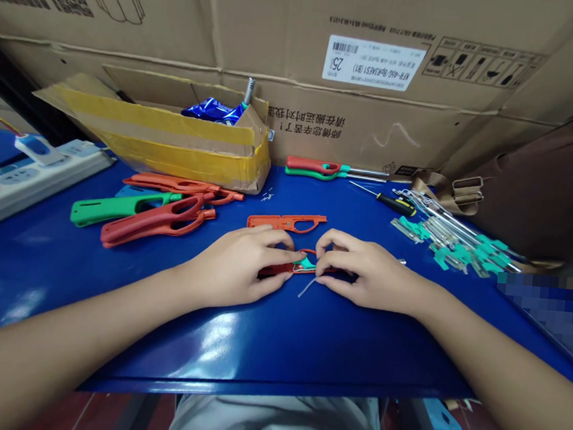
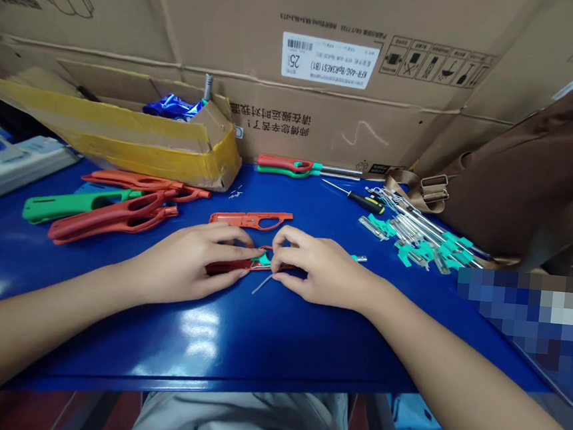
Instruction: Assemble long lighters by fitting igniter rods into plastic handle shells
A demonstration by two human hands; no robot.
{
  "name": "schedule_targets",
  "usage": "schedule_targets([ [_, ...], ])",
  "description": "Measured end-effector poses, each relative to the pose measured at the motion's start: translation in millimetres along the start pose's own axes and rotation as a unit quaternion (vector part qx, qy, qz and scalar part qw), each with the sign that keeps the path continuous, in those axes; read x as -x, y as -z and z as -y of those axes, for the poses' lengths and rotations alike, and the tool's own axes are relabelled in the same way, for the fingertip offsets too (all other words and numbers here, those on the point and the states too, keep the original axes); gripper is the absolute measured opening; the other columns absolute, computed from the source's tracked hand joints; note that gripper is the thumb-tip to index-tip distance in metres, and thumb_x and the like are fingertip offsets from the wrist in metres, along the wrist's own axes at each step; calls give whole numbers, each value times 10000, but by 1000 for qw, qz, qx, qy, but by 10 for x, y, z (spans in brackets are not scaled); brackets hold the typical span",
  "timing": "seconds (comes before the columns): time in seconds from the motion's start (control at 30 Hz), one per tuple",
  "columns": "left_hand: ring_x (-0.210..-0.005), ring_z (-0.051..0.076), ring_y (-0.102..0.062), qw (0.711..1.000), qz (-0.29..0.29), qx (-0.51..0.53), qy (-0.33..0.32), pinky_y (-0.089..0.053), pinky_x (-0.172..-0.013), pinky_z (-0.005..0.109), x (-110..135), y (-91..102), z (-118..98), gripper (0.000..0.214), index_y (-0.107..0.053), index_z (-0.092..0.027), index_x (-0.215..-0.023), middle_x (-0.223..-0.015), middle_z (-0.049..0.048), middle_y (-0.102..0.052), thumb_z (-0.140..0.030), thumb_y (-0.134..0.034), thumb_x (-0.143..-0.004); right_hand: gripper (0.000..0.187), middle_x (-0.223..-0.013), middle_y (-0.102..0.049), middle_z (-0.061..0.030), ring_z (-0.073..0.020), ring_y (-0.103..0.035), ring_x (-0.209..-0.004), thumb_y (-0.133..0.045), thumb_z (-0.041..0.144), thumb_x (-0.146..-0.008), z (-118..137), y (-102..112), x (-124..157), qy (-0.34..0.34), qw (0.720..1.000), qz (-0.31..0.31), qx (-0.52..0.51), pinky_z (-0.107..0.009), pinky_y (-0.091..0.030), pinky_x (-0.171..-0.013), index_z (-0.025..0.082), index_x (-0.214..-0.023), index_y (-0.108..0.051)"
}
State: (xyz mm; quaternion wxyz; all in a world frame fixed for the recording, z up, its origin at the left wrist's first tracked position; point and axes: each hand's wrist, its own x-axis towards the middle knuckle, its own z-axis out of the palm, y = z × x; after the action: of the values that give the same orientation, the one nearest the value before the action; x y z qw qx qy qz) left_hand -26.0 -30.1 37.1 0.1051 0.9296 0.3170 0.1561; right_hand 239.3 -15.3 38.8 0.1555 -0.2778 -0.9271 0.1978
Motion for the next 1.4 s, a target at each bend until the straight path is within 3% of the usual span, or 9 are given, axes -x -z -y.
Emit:
schedule_targets([
  [0.17,-1108,221,-652,1000,-28,1,-8,-530,-950,348,6,5,-9,383,-641,-260,-1329,-1235,66,-675,-247,-568,-953,21,-1057,-598,-40,-118,-564,-794,-636,195,-914,21,40,1,-21,998,4,-60,-243,-443,-702,208,-920,-620],
  [0.43,-1038,193,-677,997,-62,-18,-42,-538,-905,321,3,-27,-73,236,-748,-244,-1108,-1143,44,-721,-215,-545,-992,112,-848,-607,12,-100,-495,-676,-623,113,-864,1,29,-23,-43,997,-9,-69,-232,-396,-639,209,-839,-571],
  [0.83,-1006,217,-693,995,-63,-49,-53,-583,-847,356,5,-57,-83,273,-754,-214,-1126,-1153,70,-735,-226,-502,-1022,49,-890,-686,-16,-94,-531,-629,-614,188,-909,-25,43,15,-47,997,-23,-51,-232,-421,-608,205,-864,-602],
  [1.4,-994,189,-694,995,-90,17,-40,-574,-864,323,14,-91,-45,202,-770,-221,-1046,-1138,41,-745,-208,-577,-990,74,-742,-641,31,-83,-555,-630,-631,129,-867,-31,59,21,-11,998,-26,-60,-199,-423,-618,198,-840,-632],
])
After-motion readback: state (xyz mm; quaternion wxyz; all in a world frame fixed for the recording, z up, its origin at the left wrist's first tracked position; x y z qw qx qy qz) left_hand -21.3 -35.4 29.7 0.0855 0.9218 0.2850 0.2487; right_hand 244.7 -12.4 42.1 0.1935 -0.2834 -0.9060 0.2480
